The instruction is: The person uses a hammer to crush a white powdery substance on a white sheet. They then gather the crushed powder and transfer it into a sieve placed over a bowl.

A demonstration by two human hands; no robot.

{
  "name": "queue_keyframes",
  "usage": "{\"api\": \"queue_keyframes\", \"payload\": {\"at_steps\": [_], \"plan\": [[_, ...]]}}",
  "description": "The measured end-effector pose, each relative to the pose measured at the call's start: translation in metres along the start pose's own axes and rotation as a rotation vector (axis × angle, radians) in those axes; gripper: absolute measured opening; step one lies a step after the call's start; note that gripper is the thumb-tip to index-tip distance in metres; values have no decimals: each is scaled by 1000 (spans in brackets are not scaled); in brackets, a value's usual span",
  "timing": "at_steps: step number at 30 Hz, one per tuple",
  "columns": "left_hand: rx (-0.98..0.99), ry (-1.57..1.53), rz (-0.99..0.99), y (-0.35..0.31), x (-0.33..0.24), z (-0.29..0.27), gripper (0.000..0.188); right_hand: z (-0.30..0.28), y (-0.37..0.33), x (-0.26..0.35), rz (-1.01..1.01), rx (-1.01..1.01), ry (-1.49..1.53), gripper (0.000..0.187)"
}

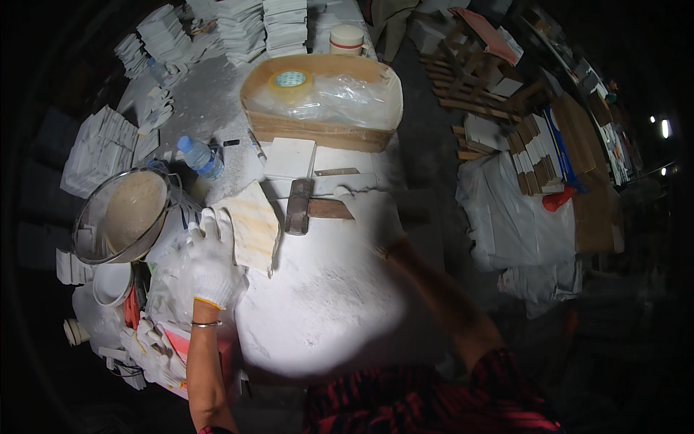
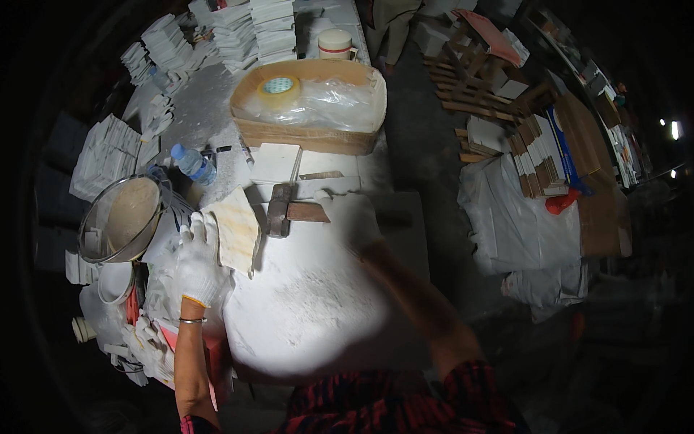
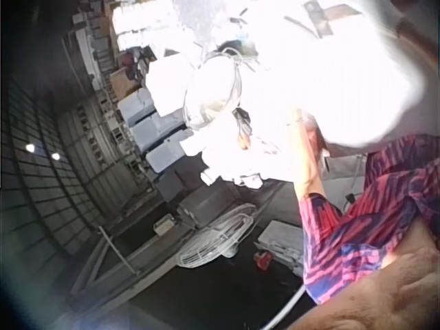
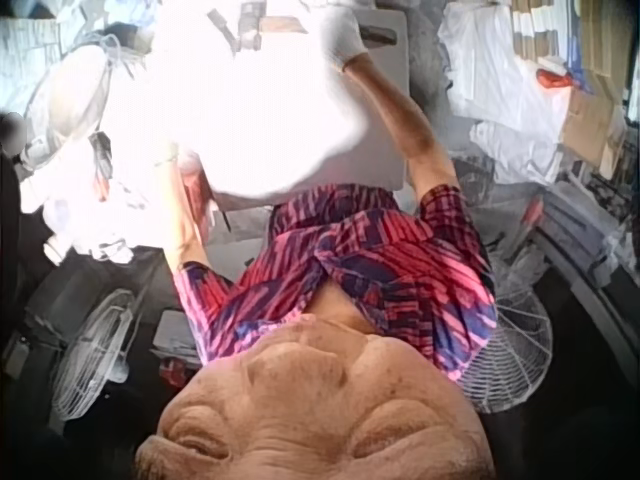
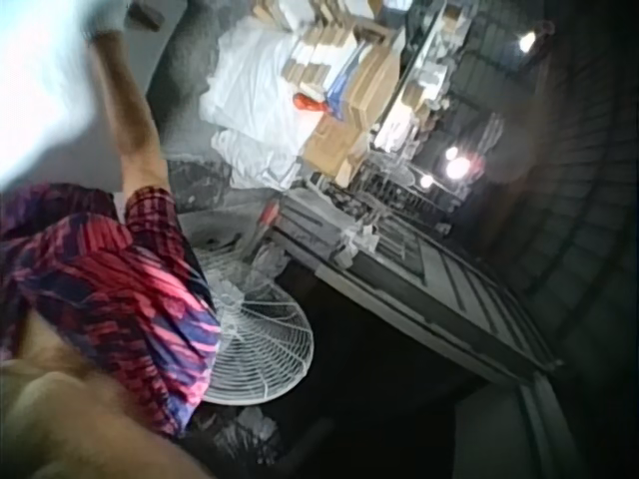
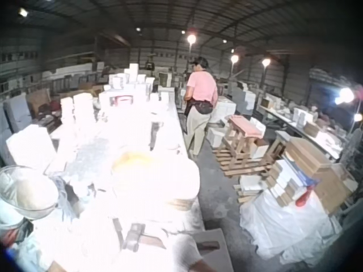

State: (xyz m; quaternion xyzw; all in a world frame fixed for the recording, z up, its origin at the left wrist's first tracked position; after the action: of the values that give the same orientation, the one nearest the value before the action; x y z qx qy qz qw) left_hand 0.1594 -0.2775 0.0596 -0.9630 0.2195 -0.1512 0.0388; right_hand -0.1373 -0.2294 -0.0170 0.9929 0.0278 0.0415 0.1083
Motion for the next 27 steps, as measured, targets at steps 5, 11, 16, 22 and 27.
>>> {"api": "queue_keyframes", "payload": {"at_steps": [5, 11, 16, 22, 27], "plan": [[-104, 39, 64, 10, -13, 14, 90, -45, 1, 2, -54, 118, 154, 37], [-206, 65, 48, 18, -23, 25, 87, -44, -17, -25, -88, -21, 269, 36], [-212, -94, 18, 16, -25, 20, 97, -16, -32, -60, -151, -118, 235, 33], [-124, -150, -117, 9, -27, 14, 100, -44, -33, -28, -64, -76, 273, 29], [-56, -344, -209, -13, -22, 8, 105, -34, -86, -40, 234, -34, 623, 26]]}}
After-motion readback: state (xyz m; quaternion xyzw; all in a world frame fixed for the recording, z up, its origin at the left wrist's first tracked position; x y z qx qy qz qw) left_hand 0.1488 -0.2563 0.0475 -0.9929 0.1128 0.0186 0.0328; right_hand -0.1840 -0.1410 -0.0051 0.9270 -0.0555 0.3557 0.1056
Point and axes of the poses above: each hand's wrist, its own y-axis towards the middle knuckle, its own z-axis out of the palm, x = y × z, the point moved 3 cm from there along y, towards the middle knuckle, and after that the axes turned 1 degree about -y, right-handed, at the moved point
